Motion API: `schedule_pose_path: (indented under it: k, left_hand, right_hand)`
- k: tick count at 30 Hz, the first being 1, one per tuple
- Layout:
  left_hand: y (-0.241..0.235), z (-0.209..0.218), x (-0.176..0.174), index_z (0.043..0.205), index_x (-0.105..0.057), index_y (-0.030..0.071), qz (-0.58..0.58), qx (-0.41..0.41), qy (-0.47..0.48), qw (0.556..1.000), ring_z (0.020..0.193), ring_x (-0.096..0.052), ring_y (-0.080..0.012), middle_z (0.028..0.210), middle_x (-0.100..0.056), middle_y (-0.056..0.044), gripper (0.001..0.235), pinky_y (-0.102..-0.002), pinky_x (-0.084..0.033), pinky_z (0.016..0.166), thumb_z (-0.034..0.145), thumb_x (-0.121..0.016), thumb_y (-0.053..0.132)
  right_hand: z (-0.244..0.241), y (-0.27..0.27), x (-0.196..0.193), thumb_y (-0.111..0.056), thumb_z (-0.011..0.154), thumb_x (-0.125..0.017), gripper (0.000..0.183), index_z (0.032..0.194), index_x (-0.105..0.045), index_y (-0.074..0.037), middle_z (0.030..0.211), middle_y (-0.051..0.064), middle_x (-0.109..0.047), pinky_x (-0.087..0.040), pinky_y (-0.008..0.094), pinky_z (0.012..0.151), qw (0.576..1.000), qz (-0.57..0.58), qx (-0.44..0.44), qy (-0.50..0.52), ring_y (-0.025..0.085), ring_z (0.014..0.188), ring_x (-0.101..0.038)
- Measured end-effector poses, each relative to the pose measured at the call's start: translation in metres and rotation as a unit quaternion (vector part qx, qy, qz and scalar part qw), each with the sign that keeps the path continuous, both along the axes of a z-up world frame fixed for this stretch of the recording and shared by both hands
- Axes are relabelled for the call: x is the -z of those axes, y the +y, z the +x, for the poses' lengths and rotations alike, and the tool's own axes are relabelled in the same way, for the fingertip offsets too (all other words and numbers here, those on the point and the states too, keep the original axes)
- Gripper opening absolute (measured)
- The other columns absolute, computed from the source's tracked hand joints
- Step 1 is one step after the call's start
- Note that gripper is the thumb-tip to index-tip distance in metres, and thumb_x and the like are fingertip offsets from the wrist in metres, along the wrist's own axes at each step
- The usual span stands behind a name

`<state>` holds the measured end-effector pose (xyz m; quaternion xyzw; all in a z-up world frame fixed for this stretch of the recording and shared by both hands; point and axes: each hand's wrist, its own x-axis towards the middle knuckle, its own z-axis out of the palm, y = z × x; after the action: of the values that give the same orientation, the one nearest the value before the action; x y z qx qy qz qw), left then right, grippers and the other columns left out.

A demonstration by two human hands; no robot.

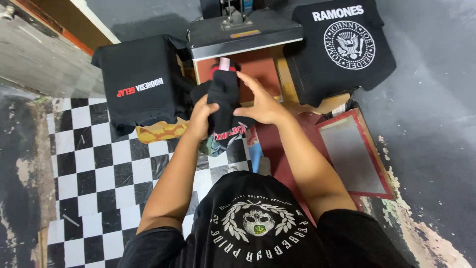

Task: Applying heat transfers to black t-shirts using a commercial heat press machine.

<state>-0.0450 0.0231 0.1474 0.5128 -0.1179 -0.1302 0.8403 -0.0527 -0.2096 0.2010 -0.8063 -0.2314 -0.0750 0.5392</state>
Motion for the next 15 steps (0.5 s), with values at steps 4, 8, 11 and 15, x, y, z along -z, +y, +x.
schedule_pose_path:
  k: [4, 8, 11, 15]
  left_hand:
    - [0.022, -0.012, -0.009, 0.129, -0.062, -0.001, 0.079, 0.013, -0.063, 0.995, 0.106, -0.061, -0.0137, 0.115, -0.068, -0.003, 0.042, -0.029, -0.047, 0.099, 0.088, -0.060, 0.012]
    - [0.032, -0.024, -0.030, 0.127, -0.062, -0.001, 0.092, -0.006, -0.095, 0.991, 0.107, -0.060, -0.0116, 0.116, -0.067, -0.002, 0.038, -0.028, -0.048, 0.099, 0.090, -0.063, 0.006]
    - [0.036, -0.026, -0.024, 0.121, -0.061, 0.002, 0.134, -0.039, -0.115, 0.984, 0.105, -0.059, -0.0108, 0.111, -0.064, -0.001, 0.029, -0.027, -0.048, 0.096, 0.093, -0.067, 0.006]
    - [0.030, -0.031, -0.027, 0.109, -0.063, 0.002, 0.264, -0.077, -0.199, 0.940, 0.099, -0.056, -0.0121, 0.101, -0.056, -0.002, 0.020, -0.029, -0.048, 0.091, 0.098, -0.078, 0.009]
  right_hand:
    - [0.020, 0.018, 0.024, 0.000, 0.069, -0.087, 0.082, 0.139, -0.045, 0.003, 0.133, 0.014, -0.056, -0.041, 0.036, 0.102, 0.990, 0.090, -0.104, -0.024, 0.021, 0.122, -0.052]
    - [0.020, 0.022, 0.042, -0.002, 0.085, -0.086, 0.043, 0.122, -0.064, -0.005, 0.110, 0.009, -0.067, -0.053, 0.031, 0.093, 0.983, 0.028, -0.081, 0.165, 0.016, 0.102, -0.063]
    - [0.019, 0.018, 0.046, 0.003, 0.089, -0.079, 0.033, 0.115, -0.060, -0.004, 0.113, 0.007, -0.062, -0.050, 0.029, 0.097, 0.984, 0.086, -0.099, 0.125, 0.014, 0.108, -0.059]
    - [0.016, 0.000, 0.027, 0.009, 0.092, -0.069, 0.032, 0.109, -0.048, -0.007, 0.108, 0.001, -0.049, -0.047, 0.025, 0.093, 0.981, 0.133, -0.094, 0.101, 0.010, 0.104, -0.051]
